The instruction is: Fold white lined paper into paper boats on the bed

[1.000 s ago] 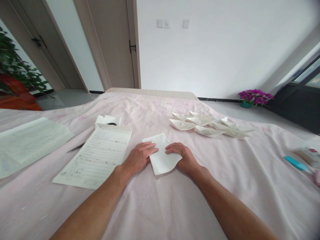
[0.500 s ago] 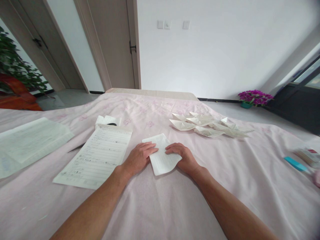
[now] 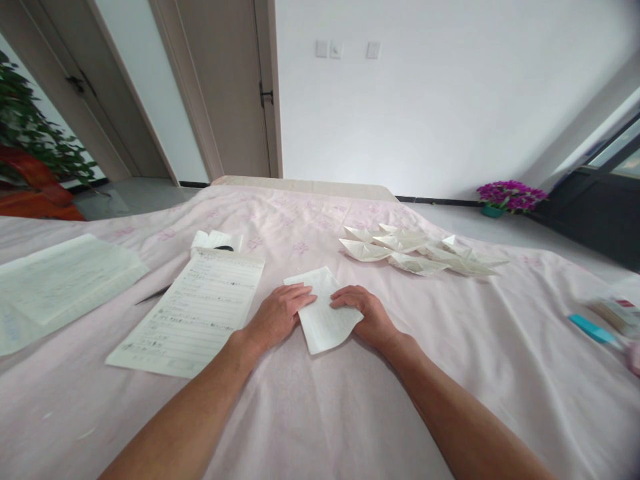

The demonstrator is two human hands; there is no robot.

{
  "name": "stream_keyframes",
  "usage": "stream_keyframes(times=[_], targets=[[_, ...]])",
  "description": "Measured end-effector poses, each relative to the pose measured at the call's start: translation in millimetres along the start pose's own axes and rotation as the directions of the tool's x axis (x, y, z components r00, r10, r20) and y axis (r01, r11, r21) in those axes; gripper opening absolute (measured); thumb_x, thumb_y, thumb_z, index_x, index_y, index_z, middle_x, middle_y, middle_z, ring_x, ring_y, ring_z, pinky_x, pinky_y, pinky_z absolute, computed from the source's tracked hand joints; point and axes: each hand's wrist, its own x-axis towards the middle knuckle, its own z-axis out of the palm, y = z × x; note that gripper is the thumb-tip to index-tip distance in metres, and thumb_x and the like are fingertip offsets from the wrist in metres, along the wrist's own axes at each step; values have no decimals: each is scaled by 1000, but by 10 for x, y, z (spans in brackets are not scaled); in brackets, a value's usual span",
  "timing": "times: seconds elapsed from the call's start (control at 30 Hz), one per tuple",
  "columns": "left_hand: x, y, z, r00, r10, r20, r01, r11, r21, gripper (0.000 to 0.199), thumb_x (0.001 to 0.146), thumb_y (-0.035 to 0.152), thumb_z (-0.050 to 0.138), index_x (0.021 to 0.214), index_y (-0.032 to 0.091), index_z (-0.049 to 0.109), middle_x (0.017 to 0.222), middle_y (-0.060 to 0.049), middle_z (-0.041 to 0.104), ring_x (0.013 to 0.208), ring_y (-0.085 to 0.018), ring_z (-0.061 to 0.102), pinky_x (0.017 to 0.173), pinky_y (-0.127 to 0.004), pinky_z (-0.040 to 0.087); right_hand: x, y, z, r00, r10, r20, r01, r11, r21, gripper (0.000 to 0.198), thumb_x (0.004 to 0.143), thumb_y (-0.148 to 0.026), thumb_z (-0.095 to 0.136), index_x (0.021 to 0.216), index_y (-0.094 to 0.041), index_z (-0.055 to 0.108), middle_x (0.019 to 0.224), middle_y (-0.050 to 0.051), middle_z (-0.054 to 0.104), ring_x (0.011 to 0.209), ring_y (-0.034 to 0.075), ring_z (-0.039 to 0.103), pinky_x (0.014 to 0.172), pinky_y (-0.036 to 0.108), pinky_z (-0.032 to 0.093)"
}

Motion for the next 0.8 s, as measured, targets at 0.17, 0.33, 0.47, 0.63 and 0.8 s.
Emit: stream_keyframes(times=[0.17,0.33,0.47,0.63,0.8], targets=[[4,3,6,1000,22,-16,-22,1000,1,34,87,11,59,119,21,66,126,-8,66,119,-23,60,104,-44,47,-1,1,1,1000,7,1,-7,1000,5,31,70,-5,63,94,-24,72,102,6,70,91,22,65,84,37,49],[2,6,-9,999,36,-23,-37,999,-35,31,86,14,62,115,22,68,122,-7,68,115,-23,62,101,-44,49,2,-16,-6,1000,16,-1,-16,1000,6,29,70,-7,63,93,-22,72,101,6,70,91,22,65,84,37,49],[-6,-11,-17,999,40,-7,-40,998,-56,30,87,16,60,115,24,68,122,-8,68,116,-24,61,99,-45,49,5,-18,-13,1000,22,5,-22,1000,9,29,71,-7,64,94,-23,73,101,6,71,92,22,66,85,37,48],[-1,-4,-36,999,38,9,-38,997,-66,30,88,16,59,116,24,68,123,-8,68,118,-24,61,100,-45,48,13,-19,-14,999,41,-14,-41,998,40,25,73,-10,64,92,-22,73,99,7,71,92,22,66,85,37,49],[5,12,-64,998,46,29,-44,996,-72,30,91,23,56,120,22,66,124,-8,67,119,-24,60,101,-45,47,10,-6,-5,999,35,-22,-34,998,51,25,73,-10,63,93,-22,73,100,7,71,92,22,66,85,36,49]])
